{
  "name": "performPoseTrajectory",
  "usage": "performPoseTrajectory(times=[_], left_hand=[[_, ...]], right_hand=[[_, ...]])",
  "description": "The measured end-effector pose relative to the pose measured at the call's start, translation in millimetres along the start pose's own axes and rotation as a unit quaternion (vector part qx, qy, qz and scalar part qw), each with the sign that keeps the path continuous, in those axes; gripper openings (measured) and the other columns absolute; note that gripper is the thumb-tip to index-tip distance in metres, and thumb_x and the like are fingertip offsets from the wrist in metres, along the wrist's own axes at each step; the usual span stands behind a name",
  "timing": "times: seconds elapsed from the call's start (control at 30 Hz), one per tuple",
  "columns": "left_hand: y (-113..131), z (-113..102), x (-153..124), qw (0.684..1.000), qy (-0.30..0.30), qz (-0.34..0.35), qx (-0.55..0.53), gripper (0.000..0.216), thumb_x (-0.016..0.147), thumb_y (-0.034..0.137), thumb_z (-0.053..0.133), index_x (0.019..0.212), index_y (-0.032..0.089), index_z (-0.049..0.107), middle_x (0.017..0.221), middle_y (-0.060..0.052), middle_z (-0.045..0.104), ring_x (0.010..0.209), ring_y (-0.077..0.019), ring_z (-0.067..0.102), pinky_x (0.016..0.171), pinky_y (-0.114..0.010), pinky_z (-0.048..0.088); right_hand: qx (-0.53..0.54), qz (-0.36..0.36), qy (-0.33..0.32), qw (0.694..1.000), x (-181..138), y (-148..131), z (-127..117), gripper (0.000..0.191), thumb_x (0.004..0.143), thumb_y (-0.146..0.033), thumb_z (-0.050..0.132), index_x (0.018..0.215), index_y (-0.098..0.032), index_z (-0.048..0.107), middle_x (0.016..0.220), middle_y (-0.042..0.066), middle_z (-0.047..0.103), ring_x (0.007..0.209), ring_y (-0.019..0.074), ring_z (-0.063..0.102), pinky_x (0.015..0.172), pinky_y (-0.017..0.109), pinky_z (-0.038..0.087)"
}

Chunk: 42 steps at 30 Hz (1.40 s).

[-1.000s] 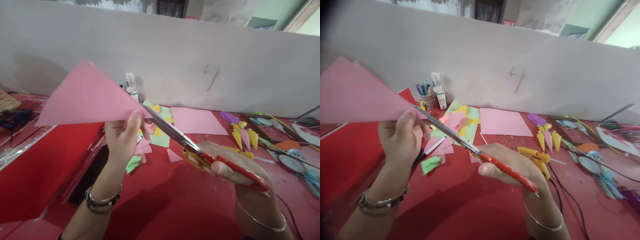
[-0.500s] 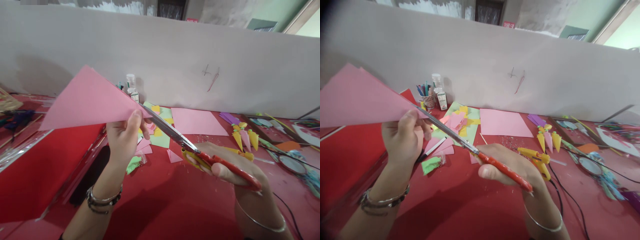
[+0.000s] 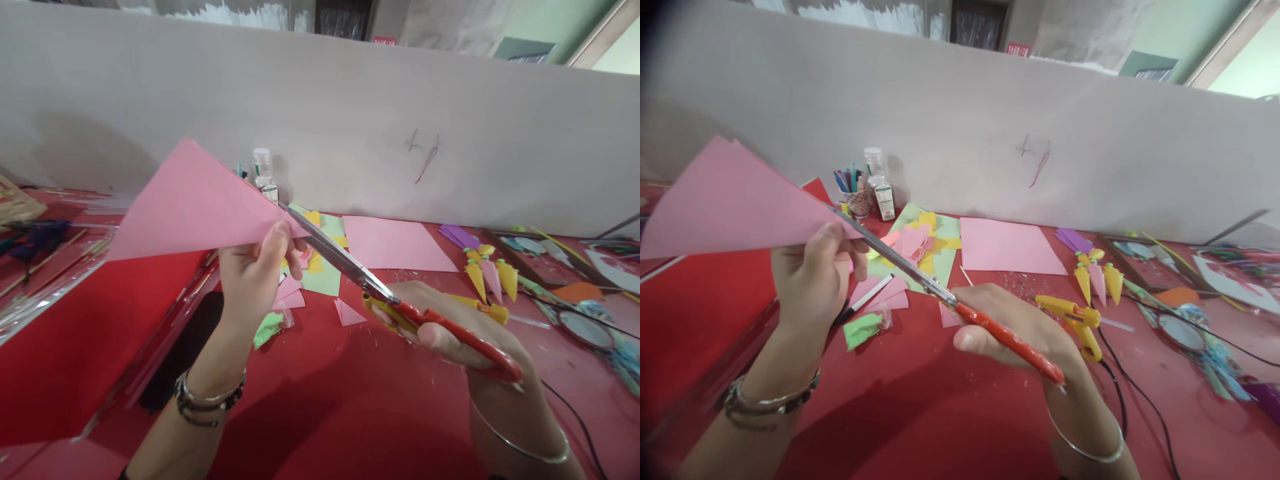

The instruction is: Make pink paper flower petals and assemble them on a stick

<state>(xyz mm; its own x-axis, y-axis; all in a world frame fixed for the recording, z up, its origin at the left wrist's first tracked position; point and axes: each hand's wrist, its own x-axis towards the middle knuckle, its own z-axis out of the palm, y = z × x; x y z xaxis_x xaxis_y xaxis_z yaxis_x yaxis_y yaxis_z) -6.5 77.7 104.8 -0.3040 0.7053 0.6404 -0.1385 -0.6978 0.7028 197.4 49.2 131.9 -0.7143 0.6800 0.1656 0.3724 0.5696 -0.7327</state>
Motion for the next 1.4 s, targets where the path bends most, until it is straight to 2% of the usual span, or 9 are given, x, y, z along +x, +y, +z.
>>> performPoseTrajectory(times=[0.13, 0.3, 0.47, 0.63, 0.73, 0.87, 1.07, 1.4], left_hand=[[0, 0, 0, 1.000, -0.005, -0.010, -0.005, 0.025, 0.076, 0.021, 0.052, 0.051, 0.020, 0.056, 0.045, 0.005, 0.051, 0.031, -0.0054, 0.046, 0.028, -0.017, 0.033], [-1, -2, 0, 1.000, -0.010, -0.020, -0.001, 0.025, 0.077, 0.019, 0.052, 0.053, 0.020, 0.057, 0.045, 0.005, 0.052, 0.032, -0.0054, 0.046, 0.029, -0.018, 0.032], [-3, -3, 1, 1.000, -0.008, -0.023, -0.009, 0.024, 0.076, 0.020, 0.053, 0.052, 0.020, 0.056, 0.047, 0.004, 0.054, 0.032, -0.0058, 0.045, 0.028, -0.018, 0.032], [-3, -3, 2, 0.999, 0.004, -0.037, -0.014, 0.024, 0.075, 0.020, 0.053, 0.052, 0.018, 0.056, 0.044, 0.004, 0.052, 0.030, -0.0054, 0.044, 0.029, -0.017, 0.033], [-3, -2, 2, 0.999, 0.003, -0.033, -0.013, 0.026, 0.075, 0.018, 0.052, 0.049, 0.017, 0.054, 0.044, 0.005, 0.052, 0.029, -0.0046, 0.044, 0.029, -0.016, 0.033], [-3, -1, 1, 0.999, 0.001, -0.032, -0.013, 0.026, 0.074, 0.016, 0.051, 0.048, 0.017, 0.054, 0.045, 0.005, 0.051, 0.031, -0.0037, 0.044, 0.029, -0.015, 0.032], [-4, -1, 0, 0.999, -0.005, -0.051, -0.016, 0.027, 0.075, 0.016, 0.050, 0.048, 0.018, 0.053, 0.042, 0.007, 0.047, 0.029, -0.0033, 0.043, 0.029, -0.015, 0.033], [-7, -1, 0, 0.995, 0.018, -0.100, -0.011, 0.026, 0.072, 0.017, 0.052, 0.047, 0.019, 0.048, 0.039, 0.006, 0.043, 0.039, -0.0062, 0.048, 0.032, -0.016, 0.034]], right_hand=[[0.015, -0.004, -0.024, 1.000, 0, -3, 0, 0.037, 0.079, -0.054, 0.031, 0.062, -0.021, 0.032, 0.055, -0.001, 0.037, 0.049, 0.0104, 0.038, 0.042, 0.024, 0.032], [0.030, 0.015, -0.005, 0.999, 1, -7, 1, 0.035, 0.080, -0.052, 0.033, 0.064, -0.021, 0.032, 0.058, -0.002, 0.034, 0.051, 0.0088, 0.032, 0.044, 0.024, 0.029], [0.039, 0.052, -0.080, 0.995, 5, -9, 2, 0.042, 0.077, -0.059, 0.029, 0.060, -0.020, 0.026, 0.053, -0.006, 0.022, 0.045, 0.0068, 0.019, 0.041, 0.024, 0.019], [-0.023, -0.026, -0.009, 0.999, 4, -1, 2, 0.043, 0.080, -0.059, 0.024, 0.063, -0.020, 0.033, 0.057, -0.003, 0.033, 0.049, 0.0086, 0.030, 0.046, 0.024, 0.028], [-0.049, -0.058, -0.018, 0.997, 5, 2, 2, 0.045, 0.078, -0.062, 0.022, 0.063, -0.021, 0.033, 0.057, -0.002, 0.035, 0.050, 0.0098, 0.033, 0.047, 0.024, 0.032], [-0.049, -0.036, -0.025, 0.998, 8, 3, 2, 0.046, 0.077, -0.064, 0.021, 0.061, -0.021, 0.031, 0.056, -0.001, 0.036, 0.049, 0.0096, 0.033, 0.046, 0.024, 0.032], [-0.033, 0.049, -0.044, 0.997, 8, 2, 5, 0.048, 0.075, -0.065, 0.022, 0.059, -0.020, 0.026, 0.054, -0.004, 0.030, 0.045, 0.0062, 0.025, 0.039, 0.022, 0.023], [-0.028, 0.047, -0.037, 0.998, 10, -10, 3, 0.045, 0.080, -0.058, 0.024, 0.056, -0.020, 0.021, 0.050, -0.005, 0.021, 0.042, 0.0058, 0.018, 0.039, 0.023, 0.020]])
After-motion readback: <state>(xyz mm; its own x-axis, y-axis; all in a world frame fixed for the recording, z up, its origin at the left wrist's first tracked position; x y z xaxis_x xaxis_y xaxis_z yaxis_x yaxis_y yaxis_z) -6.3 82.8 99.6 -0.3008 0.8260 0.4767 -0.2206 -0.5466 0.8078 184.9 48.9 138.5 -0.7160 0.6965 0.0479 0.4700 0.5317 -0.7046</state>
